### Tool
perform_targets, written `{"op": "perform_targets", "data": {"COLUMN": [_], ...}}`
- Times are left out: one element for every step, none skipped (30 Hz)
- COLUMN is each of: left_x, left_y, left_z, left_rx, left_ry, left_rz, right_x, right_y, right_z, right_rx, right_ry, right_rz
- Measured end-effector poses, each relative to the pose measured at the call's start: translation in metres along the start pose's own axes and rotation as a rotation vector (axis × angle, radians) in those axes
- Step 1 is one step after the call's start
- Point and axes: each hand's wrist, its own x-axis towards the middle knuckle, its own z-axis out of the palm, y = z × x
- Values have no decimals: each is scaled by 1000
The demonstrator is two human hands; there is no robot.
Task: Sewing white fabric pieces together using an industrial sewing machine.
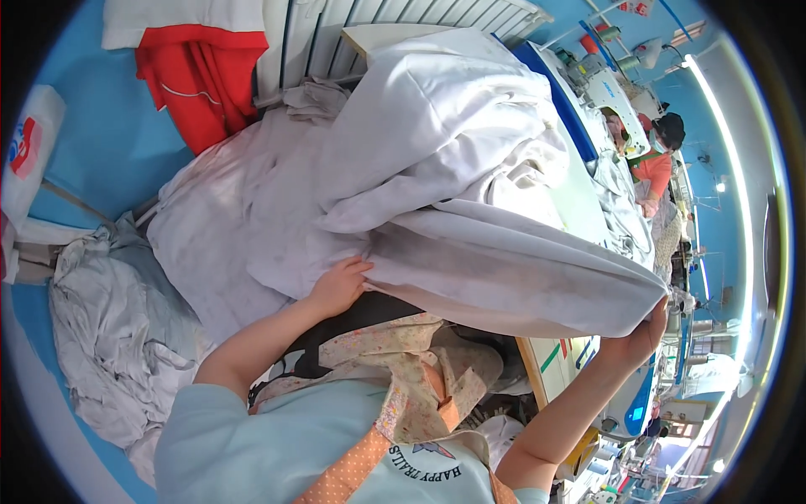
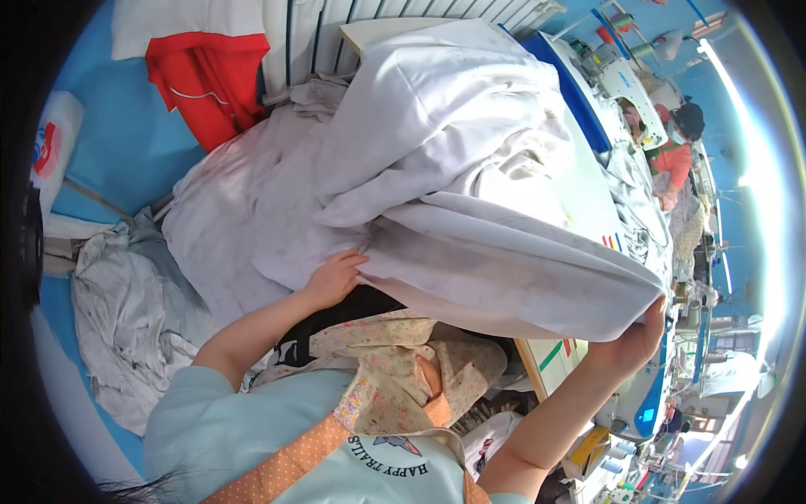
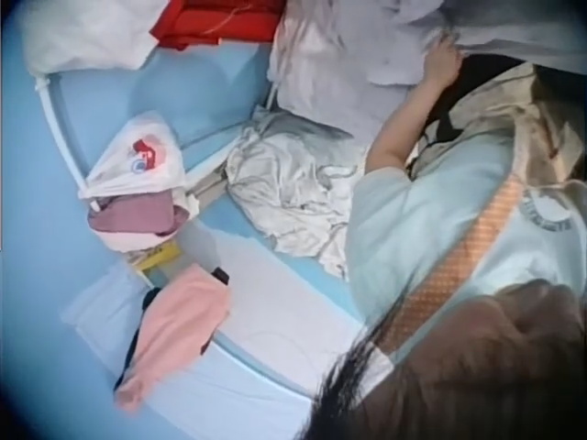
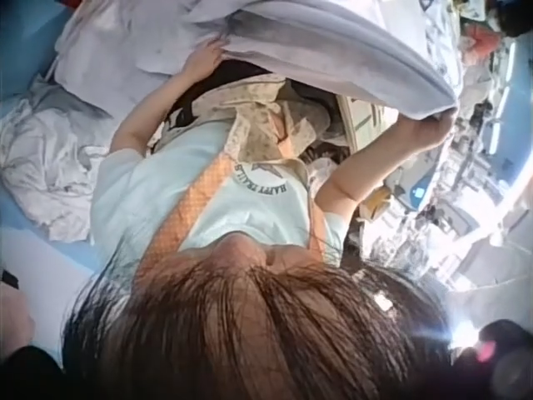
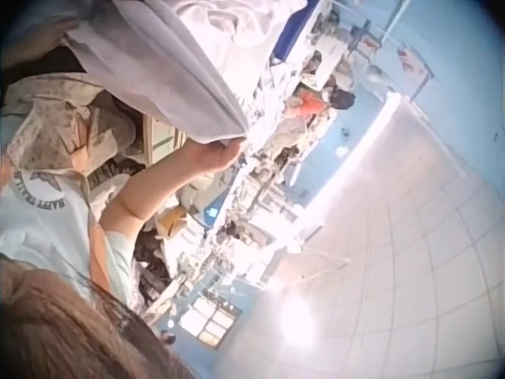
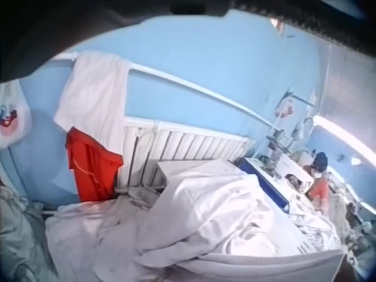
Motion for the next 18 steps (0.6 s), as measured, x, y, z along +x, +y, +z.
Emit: {"op": "perform_targets", "data": {"left_x": [3, 8, 15, 23, 36, 38, 41, 39, 35, 17, -4, -23, -43, -58, -71, -80, -86, -89], "left_y": [-8, -16, -22, -33, -45, -55, -62, -73, -78, -79, -75, -73, -70, -69, -67, -64, -63, -63], "left_z": [8, 8, 1, -22, -57, -112, -168, -245, -314, -381, -447, -492, -529, -546, -557, -561, -556, -548], "left_rx": [-16, -90, -174, -91, -142, -24, 137, 212, -578, 29, 631, 605, 587, 608, 608, 604, 594, 579], "left_ry": [-45, -71, -113, -94, -156, 22, 279, 322, 646, 687, 698, 656, 617, 622, 611, 598, 584, 569], "left_rz": [-1, -150, -214, -225, -386, -507, -606, -526, -665, -508, -316, -313, -313, -304, -328, -352, -377, -406], "right_x": [-4, -8, -13, -19, -27, -36, -42, -51, -58, -63, -66, -66, -63, -65, -65, -66, -67, -69], "right_y": [0, 1, 3, 6, 14, 19, 31, 42, 59, 68, 81, 94, 108, 117, 125, 131, 134, 135], "right_z": [1, 2, 3, 5, 8, 11, 15, 19, 24, 28, 33, 38, 42, 47, 51, 54, 57, 59], "right_rx": [-35, -40, -69, -97, -264, -118, -176, -200, -97, -63, -133, -60, 30, -13, -15, -32, -8, -296], "right_ry": [21, 31, 54, 73, 296, 167, 173, 154, 257, 152, 237, 162, 95, 133, 90, 92, 64, -17], "right_rz": [-28, -39, -50, -77, -116, -64, 13, 95, 197, 274, 358, 472, 549, 608, 696, 760, 768, 642]}}
